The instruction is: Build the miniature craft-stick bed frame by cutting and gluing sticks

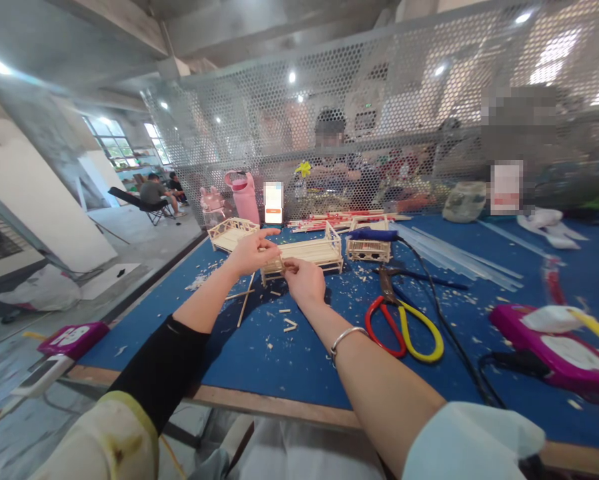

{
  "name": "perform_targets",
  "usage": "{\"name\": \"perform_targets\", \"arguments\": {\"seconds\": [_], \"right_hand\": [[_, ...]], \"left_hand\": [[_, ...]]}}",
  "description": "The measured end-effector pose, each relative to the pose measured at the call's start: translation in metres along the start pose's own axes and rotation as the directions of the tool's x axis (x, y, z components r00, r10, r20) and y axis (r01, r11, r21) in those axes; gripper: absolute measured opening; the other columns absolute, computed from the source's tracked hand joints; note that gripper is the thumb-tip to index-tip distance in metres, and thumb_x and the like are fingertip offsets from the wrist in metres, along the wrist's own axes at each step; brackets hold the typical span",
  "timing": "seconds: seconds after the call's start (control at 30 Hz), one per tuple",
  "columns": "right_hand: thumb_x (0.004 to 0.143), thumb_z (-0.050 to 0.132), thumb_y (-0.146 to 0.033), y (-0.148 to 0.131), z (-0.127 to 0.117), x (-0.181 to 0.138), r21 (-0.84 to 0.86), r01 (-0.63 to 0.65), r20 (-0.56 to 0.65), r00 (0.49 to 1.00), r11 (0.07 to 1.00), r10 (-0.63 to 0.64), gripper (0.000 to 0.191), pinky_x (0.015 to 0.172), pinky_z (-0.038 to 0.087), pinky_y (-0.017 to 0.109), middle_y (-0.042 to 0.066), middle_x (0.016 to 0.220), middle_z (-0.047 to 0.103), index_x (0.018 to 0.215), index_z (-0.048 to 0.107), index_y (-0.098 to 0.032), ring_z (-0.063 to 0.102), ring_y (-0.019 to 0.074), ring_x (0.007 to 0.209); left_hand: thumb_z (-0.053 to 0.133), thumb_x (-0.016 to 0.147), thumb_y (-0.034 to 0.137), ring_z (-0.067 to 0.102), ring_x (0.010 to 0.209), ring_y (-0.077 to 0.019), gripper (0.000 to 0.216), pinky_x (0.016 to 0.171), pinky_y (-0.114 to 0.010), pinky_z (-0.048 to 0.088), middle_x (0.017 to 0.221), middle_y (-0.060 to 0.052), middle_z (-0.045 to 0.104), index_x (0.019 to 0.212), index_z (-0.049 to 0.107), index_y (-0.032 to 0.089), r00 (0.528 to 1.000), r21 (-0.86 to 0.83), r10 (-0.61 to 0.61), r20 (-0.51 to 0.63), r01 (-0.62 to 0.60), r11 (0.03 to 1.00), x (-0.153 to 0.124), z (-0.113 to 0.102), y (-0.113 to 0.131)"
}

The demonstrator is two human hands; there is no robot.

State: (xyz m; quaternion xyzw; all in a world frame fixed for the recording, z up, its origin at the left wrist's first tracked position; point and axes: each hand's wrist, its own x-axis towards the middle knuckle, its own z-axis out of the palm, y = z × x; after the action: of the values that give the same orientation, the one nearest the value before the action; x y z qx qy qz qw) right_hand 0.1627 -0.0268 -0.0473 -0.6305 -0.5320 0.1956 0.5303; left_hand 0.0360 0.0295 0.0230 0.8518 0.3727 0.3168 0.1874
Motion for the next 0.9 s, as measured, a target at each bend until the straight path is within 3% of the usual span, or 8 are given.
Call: {"name": "perform_targets", "arguments": {"seconds": [0.1,0.17,0.23,0.3,0.43,0.67,0.8,0.9], "right_hand": [[0.067,0.062,-0.025,0.001,0.001,0.000,0.002,-0.016,-0.004,1.000,1.000,0.016,0.019,0.056,0.045,0.023,0.001,0.067,0.070,0.083,0.071,-0.021,0.064,0.0156,0.062],[0.066,0.063,-0.026,0.002,0.002,0.000,0.007,-0.022,-0.005,1.000,1.000,0.022,0.019,0.056,0.046,0.024,0.001,0.067,0.070,0.083,0.071,-0.021,0.064,0.0155,0.061],[0.065,0.063,-0.026,0.003,0.002,0.001,0.016,-0.023,-0.007,1.000,1.000,0.023,0.019,0.057,0.047,0.024,0.000,0.067,0.070,0.083,0.071,-0.021,0.064,0.0150,0.061],[0.065,0.063,-0.026,0.004,0.002,0.001,0.026,-0.020,-0.007,1.000,0.999,0.020,0.019,0.058,0.047,0.024,0.000,0.067,0.070,0.082,0.071,-0.022,0.064,0.0147,0.060],[0.064,0.064,-0.025,0.005,0.002,0.001,0.041,-0.019,-0.004,1.000,0.999,0.020,0.020,0.056,0.047,0.025,0.001,0.064,0.070,0.082,0.071,-0.020,0.062,0.0145,0.054],[0.067,0.061,-0.027,0.005,0.000,-0.002,0.039,-0.015,0.035,0.999,0.999,0.014,0.025,0.054,0.048,0.026,0.001,0.067,0.071,0.088,0.071,-0.018,0.060,0.0136,0.047],[0.067,0.061,-0.027,0.004,-0.001,-0.003,0.039,-0.019,0.042,0.999,0.999,0.017,0.025,0.052,0.048,0.025,0.001,0.066,0.071,0.089,0.071,-0.018,0.060,0.0138,0.047],[0.067,0.061,-0.027,0.004,-0.001,-0.003,0.050,-0.023,0.041,0.999,0.998,0.021,0.026,0.051,0.047,0.024,0.002,0.068,0.072,0.089,0.071,-0.018,0.060,0.0135,0.047]], "left_hand": [[0.042,0.079,0.023,0.059,0.073,-0.0138,0.040,0.070,-0.026,0.045,0.094,-0.006,0.068,0.116,0.052,0.013,0.975,-0.136,-0.019,-0.220,-0.011,0.991,0.000,-0.008,-0.005],[0.038,0.081,0.021,0.059,0.079,-0.0142,0.033,0.075,-0.026,0.045,0.094,-0.006,0.068,0.109,0.054,0.014,0.909,-0.174,-0.046,-0.414,-0.030,0.984,-0.002,-0.014,-0.010],[0.037,0.082,0.021,0.059,0.084,-0.0153,0.028,0.080,-0.027,0.044,0.089,-0.005,0.068,0.102,0.056,0.015,0.853,-0.157,-0.058,-0.519,-0.029,0.987,-0.005,-0.018,-0.014],[0.038,0.083,0.021,0.060,0.084,-0.0158,0.025,0.080,-0.028,0.044,0.086,-0.004,0.068,0.097,0.058,0.016,0.852,-0.118,-0.055,-0.521,-0.008,0.993,-0.009,-0.018,-0.016],[0.039,0.083,0.021,0.060,0.081,-0.0152,0.025,0.078,-0.027,0.044,0.086,-0.004,0.068,0.096,0.060,0.016,0.900,-0.062,-0.013,-0.436,-0.015,0.998,-0.019,-0.010,-0.014],[0.040,0.082,0.016,0.060,0.090,-0.0163,0.026,0.085,-0.028,0.044,0.093,-0.006,0.067,0.097,0.061,0.015,0.917,-0.147,-0.094,-0.387,0.040,0.988,-0.028,0.002,-0.011],[0.040,0.080,0.011,0.060,0.095,-0.0156,0.029,0.090,-0.028,0.042,0.095,-0.007,0.066,0.102,0.059,0.013,0.949,-0.219,-0.053,-0.311,-0.017,0.976,-0.028,0.008,-0.015],[0.041,0.077,0.009,0.058,0.095,-0.0151,0.032,0.090,-0.029,0.041,0.104,-0.008,0.062,0.105,0.056,0.013,0.943,-0.252,-0.072,-0.324,-0.013,0.968,-0.026,0.011,-0.019]]}}
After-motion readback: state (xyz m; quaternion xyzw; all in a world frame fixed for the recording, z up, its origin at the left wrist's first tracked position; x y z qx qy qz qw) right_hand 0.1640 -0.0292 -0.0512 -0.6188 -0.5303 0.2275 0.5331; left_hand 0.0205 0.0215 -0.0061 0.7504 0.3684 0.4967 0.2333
